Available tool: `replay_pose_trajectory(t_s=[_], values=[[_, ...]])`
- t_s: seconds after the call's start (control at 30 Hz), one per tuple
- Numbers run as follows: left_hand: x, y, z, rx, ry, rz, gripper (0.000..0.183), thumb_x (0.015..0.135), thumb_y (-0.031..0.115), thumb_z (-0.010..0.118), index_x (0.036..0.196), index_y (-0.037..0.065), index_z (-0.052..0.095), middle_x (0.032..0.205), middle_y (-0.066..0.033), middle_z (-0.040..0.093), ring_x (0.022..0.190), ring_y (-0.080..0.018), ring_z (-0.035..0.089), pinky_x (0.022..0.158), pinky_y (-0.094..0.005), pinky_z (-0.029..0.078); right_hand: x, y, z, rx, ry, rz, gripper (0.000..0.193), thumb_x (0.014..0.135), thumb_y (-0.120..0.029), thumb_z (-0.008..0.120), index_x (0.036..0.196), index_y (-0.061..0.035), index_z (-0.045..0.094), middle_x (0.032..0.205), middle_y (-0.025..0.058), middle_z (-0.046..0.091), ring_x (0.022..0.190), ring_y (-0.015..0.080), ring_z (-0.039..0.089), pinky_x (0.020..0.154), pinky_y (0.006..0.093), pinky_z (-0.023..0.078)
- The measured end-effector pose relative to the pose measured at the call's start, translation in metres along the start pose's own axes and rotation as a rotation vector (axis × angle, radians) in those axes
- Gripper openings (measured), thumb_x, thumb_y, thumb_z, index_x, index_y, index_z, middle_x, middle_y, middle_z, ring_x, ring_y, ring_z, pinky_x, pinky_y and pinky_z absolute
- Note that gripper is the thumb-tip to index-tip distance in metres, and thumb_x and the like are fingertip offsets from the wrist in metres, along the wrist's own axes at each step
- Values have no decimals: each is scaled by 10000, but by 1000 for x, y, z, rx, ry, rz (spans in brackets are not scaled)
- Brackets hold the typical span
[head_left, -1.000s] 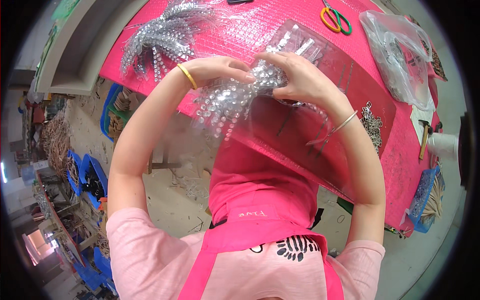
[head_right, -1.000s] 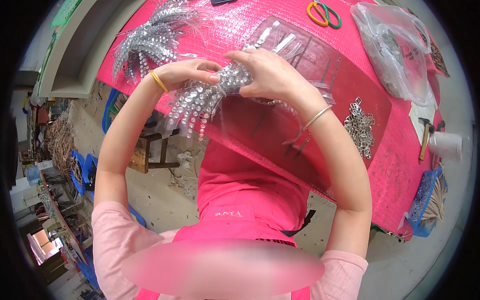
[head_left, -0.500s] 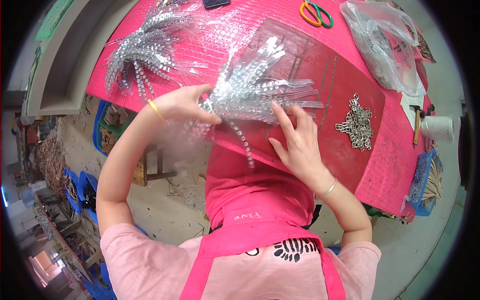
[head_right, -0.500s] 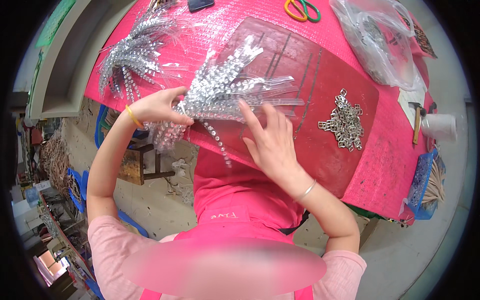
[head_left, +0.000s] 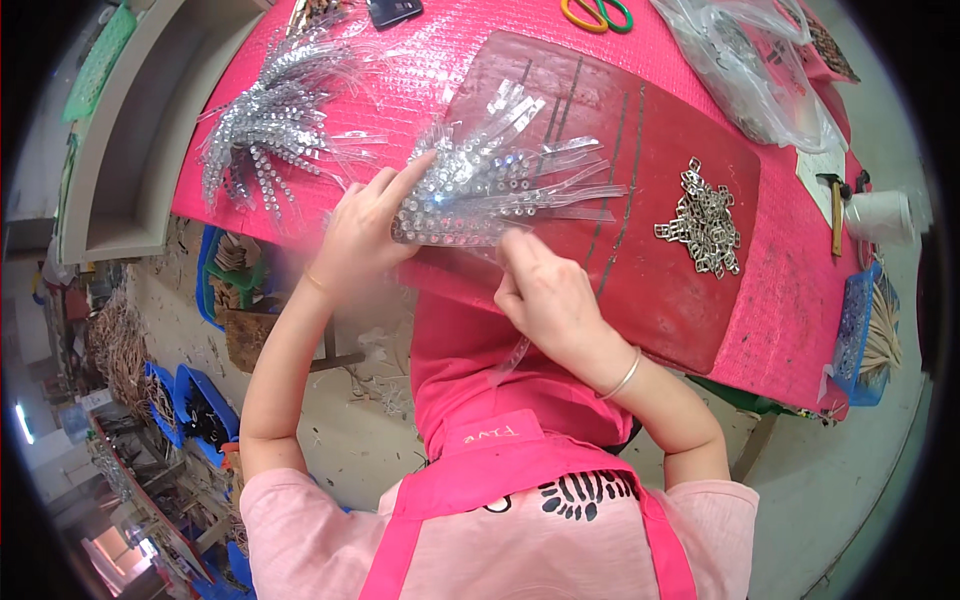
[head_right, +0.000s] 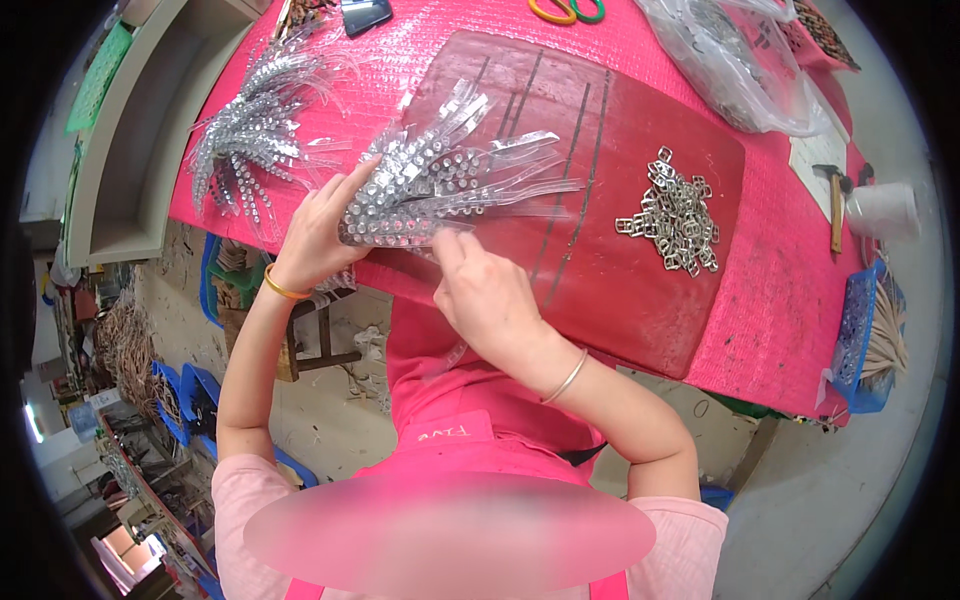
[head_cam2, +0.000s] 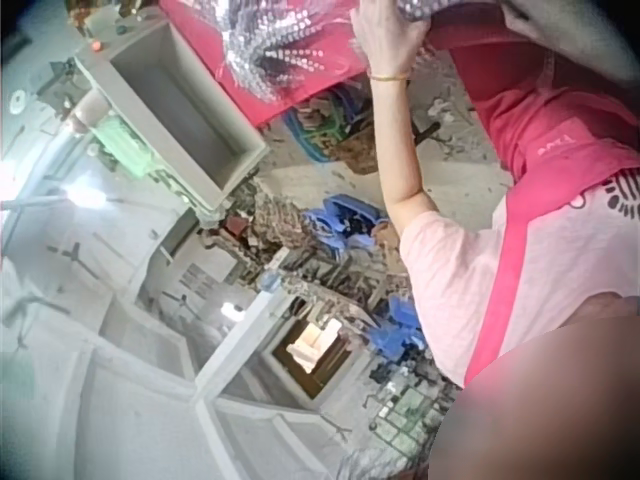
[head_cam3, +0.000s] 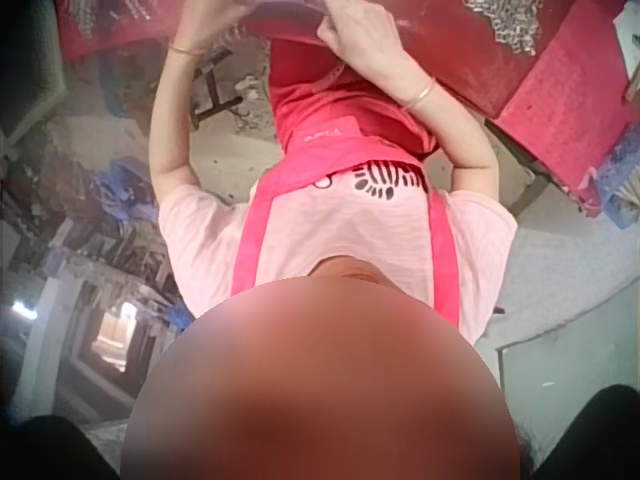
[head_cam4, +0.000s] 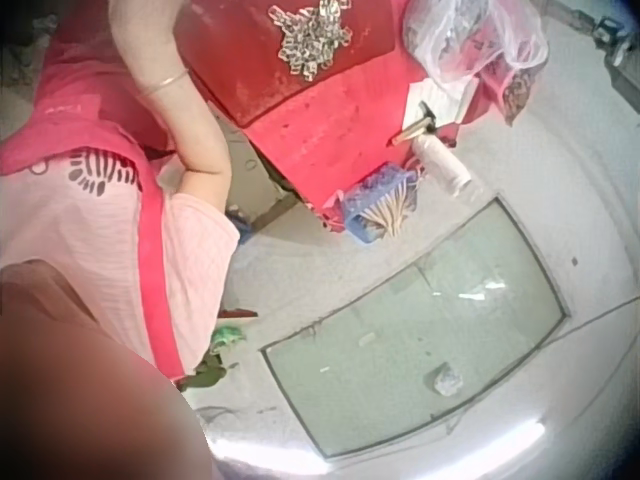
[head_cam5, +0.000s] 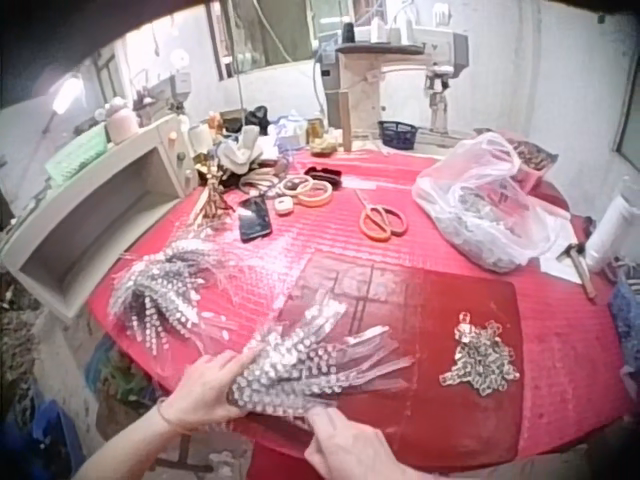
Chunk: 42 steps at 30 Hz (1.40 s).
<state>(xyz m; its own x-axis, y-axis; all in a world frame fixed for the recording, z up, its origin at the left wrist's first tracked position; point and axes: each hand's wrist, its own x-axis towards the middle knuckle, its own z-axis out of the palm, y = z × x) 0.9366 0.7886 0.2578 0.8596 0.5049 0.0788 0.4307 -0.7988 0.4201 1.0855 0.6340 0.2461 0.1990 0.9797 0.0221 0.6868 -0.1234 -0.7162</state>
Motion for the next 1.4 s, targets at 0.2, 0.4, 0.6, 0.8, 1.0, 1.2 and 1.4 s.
replay_pose_trajectory(t_s=[0.2, 0.4, 0.6, 0.8, 1.0, 1.2, 1.4], values=[[6, 7, -5, 57, -31, -24, 798, 578, 124, 665, 1294, 167, 314, 999, -104, 504, 889, -260, 508, 772, -369, 372, -2, 21, -35, 248, 12, -69, 287, 702, 52, 527, 972, -42, 543, 798, 101, 483, 693, 197, 521, 592, 287, 427], [-8, 40, 33, 418, 73, 284, 544, 679, 158, 592, 1203, 174, 447, 1275, -41, 386, 1225, -191, 304, 1009, -511, 95, -31, 70, -75, -110, 85, -178, 330, 676, 28, 549, 977, -100, 593, 716, 81, 499, 627, 247, 544, 542, 343, 439], [-19, 73, 58, 334, -9, 165, 459, 739, 201, 575, 1184, 148, 477, 1314, -67, 347, 1246, -252, 272, 1001, -546, -5, -44, 98, -117, -149, 389, 101, 223, 712, 62, 541, 909, -30, 592, 774, 96, 529, 667, 217, 552, 582, 289, 435], [-8, 97, 66, 36, -2, 401, 407, 584, 13, 552, 989, 57, 550, 943, -86, 509, 975, -228, 495, 910, -432, 317, -14, 105, -109, -384, 185, -10, 174, 669, -18, 617, 826, -14, 542, 818, 104, 465, 773, 257, 493, 673, 352, 410], [0, 100, 65, -55, -55, 421, 234, 619, 59, 580, 847, 57, 529, 785, -67, 506, 731, -206, 528, 652, -308, 422, -19, 95, -106, -191, 78, 66, 147, 675, -10, 618, 794, 4, 532, 734, 93, 487, 680, 231, 512, 630, 313, 432], [31, 109, 63, -671, -475, 398, 160, 809, 169, 511, 884, 33, 547, 746, -119, 527, 723, -280, 542, 673, -342, 426, -44, 90, -81, -74, 233, 108, 182, 713, 20, 596, 892, -10, 591, 742, 53, 584, 645, 104, 550, 569, 251, 439], [43, 108, 68, -1044, -418, -25, 147, 814, 106, 536, 835, -32, 579, 667, -54, 567, 621, -81, 522, 546, -236, 413, -60, 79, -71, 839, 349, 374, 152, 798, -18, 557, 941, 33, 551, 801, 73, 612, 690, 127, 595, 635, 222, 477]])
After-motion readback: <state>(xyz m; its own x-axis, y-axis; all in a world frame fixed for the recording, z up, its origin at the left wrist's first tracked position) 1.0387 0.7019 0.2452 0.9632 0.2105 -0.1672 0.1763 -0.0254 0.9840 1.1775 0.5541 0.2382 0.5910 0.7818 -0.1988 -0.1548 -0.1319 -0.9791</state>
